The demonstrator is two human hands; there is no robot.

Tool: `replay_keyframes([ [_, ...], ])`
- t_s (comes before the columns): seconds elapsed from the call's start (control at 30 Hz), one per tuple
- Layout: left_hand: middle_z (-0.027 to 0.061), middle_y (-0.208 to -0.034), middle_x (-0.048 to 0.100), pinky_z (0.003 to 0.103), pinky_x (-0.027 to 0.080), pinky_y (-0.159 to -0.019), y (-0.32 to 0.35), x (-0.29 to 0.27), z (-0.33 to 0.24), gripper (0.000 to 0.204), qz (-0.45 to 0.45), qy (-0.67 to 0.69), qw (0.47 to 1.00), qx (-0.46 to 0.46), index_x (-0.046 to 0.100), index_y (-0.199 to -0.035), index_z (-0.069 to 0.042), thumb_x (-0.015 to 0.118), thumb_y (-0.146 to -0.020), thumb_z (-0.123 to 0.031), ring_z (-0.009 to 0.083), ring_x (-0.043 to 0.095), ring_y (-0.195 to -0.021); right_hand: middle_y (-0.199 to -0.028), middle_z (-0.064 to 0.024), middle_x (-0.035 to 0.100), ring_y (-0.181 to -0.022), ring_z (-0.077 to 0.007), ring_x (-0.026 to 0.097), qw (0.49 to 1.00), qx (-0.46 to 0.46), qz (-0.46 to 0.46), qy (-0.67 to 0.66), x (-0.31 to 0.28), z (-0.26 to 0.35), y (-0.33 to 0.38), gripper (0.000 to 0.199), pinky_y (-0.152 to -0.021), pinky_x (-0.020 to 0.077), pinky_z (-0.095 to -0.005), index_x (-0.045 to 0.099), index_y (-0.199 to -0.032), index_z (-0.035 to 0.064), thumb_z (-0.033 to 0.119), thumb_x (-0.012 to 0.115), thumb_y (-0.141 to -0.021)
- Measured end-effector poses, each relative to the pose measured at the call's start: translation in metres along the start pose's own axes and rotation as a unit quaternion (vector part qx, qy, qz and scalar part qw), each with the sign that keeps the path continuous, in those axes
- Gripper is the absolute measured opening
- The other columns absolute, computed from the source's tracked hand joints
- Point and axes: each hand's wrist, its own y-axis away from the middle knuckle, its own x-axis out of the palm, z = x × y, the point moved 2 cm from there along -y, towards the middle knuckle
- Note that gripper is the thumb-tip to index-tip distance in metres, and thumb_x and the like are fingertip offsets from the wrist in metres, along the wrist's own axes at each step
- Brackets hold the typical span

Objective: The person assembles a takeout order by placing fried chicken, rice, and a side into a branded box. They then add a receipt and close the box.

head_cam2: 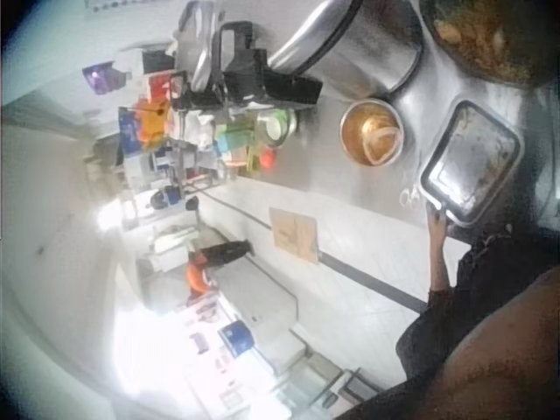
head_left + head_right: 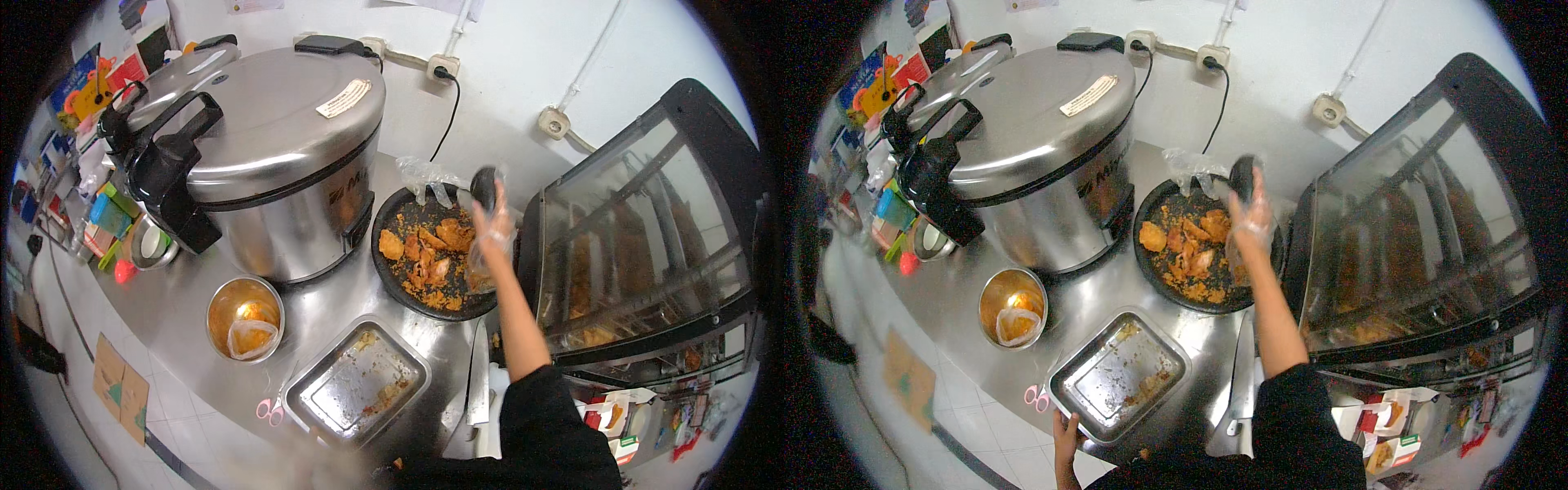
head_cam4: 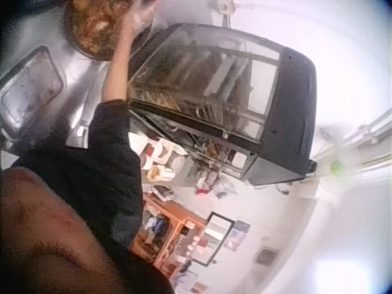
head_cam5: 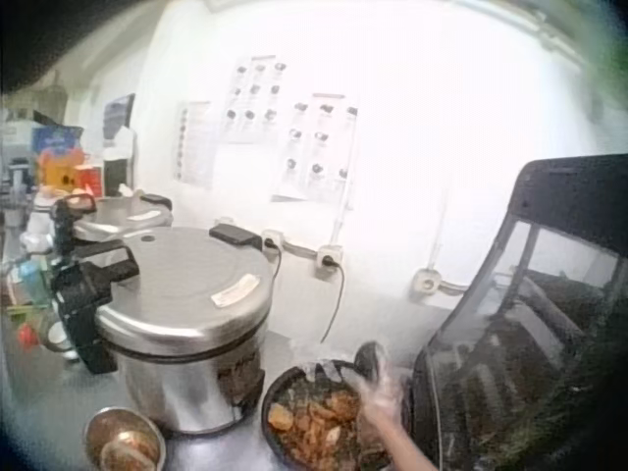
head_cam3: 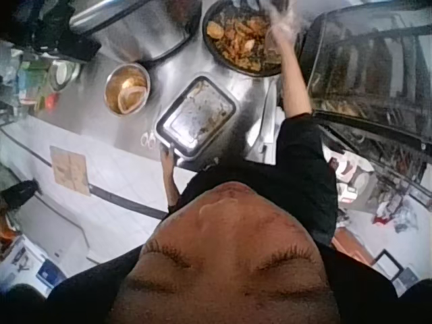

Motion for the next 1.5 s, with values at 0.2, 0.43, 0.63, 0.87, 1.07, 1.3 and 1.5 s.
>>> replay_keyframes([
  [0.2,0.0108,-0.095,0.053,0.023,0.048,-0.044,-0.027,-0.018,0.048,0.042,0.021,-0.073,0.995,0.068,0.031,-0.117,-0.003,0.05,-0.084,-0.022,0.0129,0.055,-0.066,-0.122,-0.0198,0.043,-0.113,-0.0315,0.042,0.966,0.122,0.224,0.044,0.014,-0.097,-0.019,0.078,-0.093,0.0334,-0.0369,0.021,-0.133,0.0148,0.044,0.06,-0.071],
  [0.43,0.0093,-0.085,0.055,0.022,0.047,-0.037,-0.042,-0.037,0.082,0.037,-0.017,-0.131,0.99,0.052,0.036,-0.11,-0.004,0.052,-0.082,-0.022,0.0115,0.055,-0.055,-0.125,-0.0224,0.038,-0.115,-0.0344,0.038,0.988,0.013,0.123,0.088,0.023,-0.026,0.014,0.079,-0.094,0.0322,-0.0404,0.015,-0.134,0.0231,0.047,0.057,-0.072],
  [0.63,0.0095,-0.086,0.055,0.023,0.048,-0.037,-0.029,-0.023,0.04,0.037,0.012,-0.084,0.996,-0.003,0.035,-0.11,-0.004,0.053,-0.082,-0.02,0.012,0.055,-0.051,-0.124,-0.0219,0.039,-0.113,-0.0342,0.04,0.979,0.128,0.153,0.049,-0.007,-0.026,-0.012,0.078,-0.092,0.0338,-0.041,0.027,-0.131,0.0113,0.049,0.057,-0.07],
  [0.87,0.0096,-0.086,0.054,0.023,0.046,-0.036,-0.047,-0.036,0.078,0.041,0.006,-0.111,0.992,0.059,0.033,-0.114,-0.005,0.053,-0.082,-0.019,0.0122,0.054,-0.051,-0.126,-0.0159,0.039,-0.109,-0.0322,0.045,0.967,-0.01,0.222,0.124,-0.015,-0.002,0.104,0.079,-0.092,0.0348,-0.0392,0.01,-0.135,0.0225,0.051,0.052,-0.075],
  [1.07,0.0099,-0.09,0.054,0.024,0.047,-0.038,-0.016,-0.013,0.016,0.042,0.008,0.01,0.999,0.03,0.034,-0.115,-0.003,0.053,-0.082,-0.018,0.0133,0.056,-0.059,-0.118,-0.0179,0.046,-0.107,-0.0317,0.047,0.924,-0.079,0.319,0.195,-0.006,-0.02,0.051,0.06,-0.089,0.0382,-0.0385,0.024,-0.131,0.0209,0.033,0.051,-0.078],
  [1.3,0.009,-0.08,0.055,0.024,0.046,-0.046,-0.017,-0.003,-0.002,0.038,0.04,-0.035,0.999,0.002,0.039,-0.111,0.0,0.053,-0.082,-0.022,0.0138,0.053,-0.057,-0.134,-0.0114,0.026,-0.114,-0.0332,0.039,0.835,-0.138,0.411,0.34,0.053,-0.112,-0.023,0.076,-0.089,0.039,-0.0411,0.02,-0.129,0.0374,0.0,0.053,-0.072],
  [1.5,0.0015,-0.061,0.047,0.023,0.034,-0.038,-0.014,-0.008,0.01,0.037,0.017,-0.049,0.998,0.033,0.047,-0.106,0.002,0.052,-0.083,-0.027,0.0078,0.041,-0.046,-0.118,-0.0109,0.048,-0.103,-0.0223,0.05,0.897,-0.147,0.345,0.234,0.069,-0.101,-0.032,0.057,-0.086,0.0415,-0.0313,0.032,-0.127,0.0137,-0.003,0.048,-0.075],
])
